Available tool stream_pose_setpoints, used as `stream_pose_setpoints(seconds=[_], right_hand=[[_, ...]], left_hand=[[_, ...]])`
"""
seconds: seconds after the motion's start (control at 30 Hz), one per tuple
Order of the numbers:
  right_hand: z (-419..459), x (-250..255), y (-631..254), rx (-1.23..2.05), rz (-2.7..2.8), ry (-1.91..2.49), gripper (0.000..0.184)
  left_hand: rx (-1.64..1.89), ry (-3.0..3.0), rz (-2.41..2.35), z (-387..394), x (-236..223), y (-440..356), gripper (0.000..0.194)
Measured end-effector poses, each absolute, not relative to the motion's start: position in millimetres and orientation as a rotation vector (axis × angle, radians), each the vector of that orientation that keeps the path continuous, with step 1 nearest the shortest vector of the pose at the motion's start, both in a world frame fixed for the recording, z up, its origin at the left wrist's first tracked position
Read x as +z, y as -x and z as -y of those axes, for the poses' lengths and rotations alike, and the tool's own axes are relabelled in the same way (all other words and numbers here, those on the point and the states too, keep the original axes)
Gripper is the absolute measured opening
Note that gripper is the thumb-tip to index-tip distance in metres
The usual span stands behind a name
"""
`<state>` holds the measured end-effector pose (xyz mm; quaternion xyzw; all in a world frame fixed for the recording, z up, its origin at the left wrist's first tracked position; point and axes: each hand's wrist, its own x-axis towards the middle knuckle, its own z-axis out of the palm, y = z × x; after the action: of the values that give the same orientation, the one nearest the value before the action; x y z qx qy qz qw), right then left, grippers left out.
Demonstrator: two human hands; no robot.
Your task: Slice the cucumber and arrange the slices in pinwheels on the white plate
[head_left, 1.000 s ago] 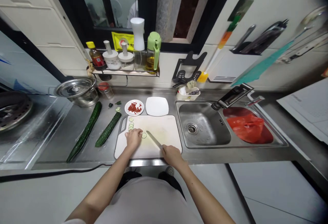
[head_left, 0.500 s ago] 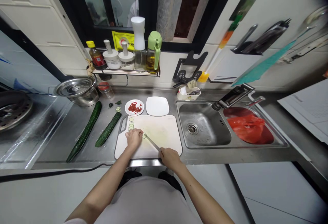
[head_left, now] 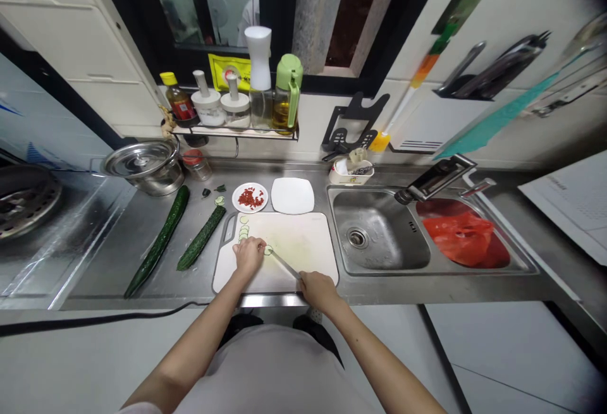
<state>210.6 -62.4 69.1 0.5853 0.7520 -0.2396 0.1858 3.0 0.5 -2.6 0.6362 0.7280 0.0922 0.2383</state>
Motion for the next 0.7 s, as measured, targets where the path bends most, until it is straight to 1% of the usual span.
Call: stream_pose_setpoints(seconds=[0.7], right_hand=[[52.2, 69.7, -198.8, -0.690, -2.113, -1.620, 0.032]], left_hand=[[0.229, -1.741, -2.001, 0.4, 0.0, -4.3, 0.024]])
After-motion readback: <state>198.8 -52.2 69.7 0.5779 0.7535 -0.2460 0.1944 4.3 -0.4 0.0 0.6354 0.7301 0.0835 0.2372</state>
